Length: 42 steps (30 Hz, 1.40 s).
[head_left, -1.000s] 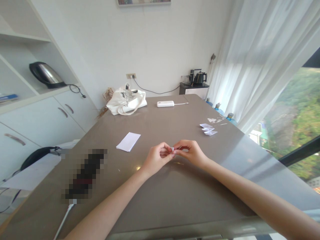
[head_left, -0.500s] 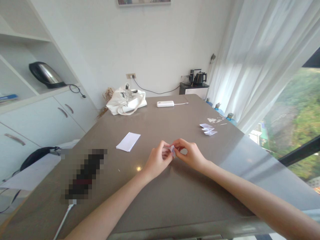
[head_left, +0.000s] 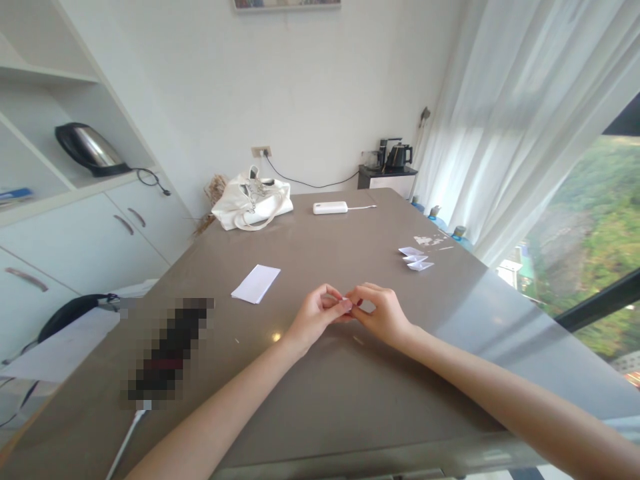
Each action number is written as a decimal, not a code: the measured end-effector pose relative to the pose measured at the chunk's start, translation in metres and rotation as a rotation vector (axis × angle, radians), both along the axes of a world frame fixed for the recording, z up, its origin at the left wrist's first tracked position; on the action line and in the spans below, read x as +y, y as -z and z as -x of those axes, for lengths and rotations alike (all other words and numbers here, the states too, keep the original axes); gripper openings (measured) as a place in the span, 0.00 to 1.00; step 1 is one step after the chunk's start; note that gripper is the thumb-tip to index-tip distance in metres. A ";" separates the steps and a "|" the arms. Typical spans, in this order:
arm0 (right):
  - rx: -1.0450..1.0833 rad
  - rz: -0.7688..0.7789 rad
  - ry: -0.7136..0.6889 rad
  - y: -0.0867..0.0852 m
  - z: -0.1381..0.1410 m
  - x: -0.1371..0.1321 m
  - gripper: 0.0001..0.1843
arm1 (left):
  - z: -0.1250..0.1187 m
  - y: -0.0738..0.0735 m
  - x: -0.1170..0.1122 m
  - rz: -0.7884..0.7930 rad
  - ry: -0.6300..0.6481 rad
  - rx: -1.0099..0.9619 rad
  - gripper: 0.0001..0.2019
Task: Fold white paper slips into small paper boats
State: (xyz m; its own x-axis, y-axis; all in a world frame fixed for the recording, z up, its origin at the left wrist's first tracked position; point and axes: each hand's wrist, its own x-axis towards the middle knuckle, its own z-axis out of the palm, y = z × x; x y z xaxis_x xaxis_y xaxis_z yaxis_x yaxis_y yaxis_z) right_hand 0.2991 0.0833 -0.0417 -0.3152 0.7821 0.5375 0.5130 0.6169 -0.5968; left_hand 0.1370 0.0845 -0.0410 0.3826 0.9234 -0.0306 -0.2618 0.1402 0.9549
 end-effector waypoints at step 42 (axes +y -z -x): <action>0.351 0.476 -0.160 -0.002 -0.001 0.008 0.16 | 0.009 -0.003 0.005 -0.217 -0.234 0.207 0.11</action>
State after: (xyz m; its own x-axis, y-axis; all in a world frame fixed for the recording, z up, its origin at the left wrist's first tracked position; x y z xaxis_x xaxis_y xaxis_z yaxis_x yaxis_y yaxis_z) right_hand 0.3005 0.0913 -0.0393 -0.3161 0.9194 0.2341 0.1586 0.2945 -0.9424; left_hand 0.1281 0.0893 -0.0381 0.1666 0.9786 0.1206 -0.0616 -0.1117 0.9918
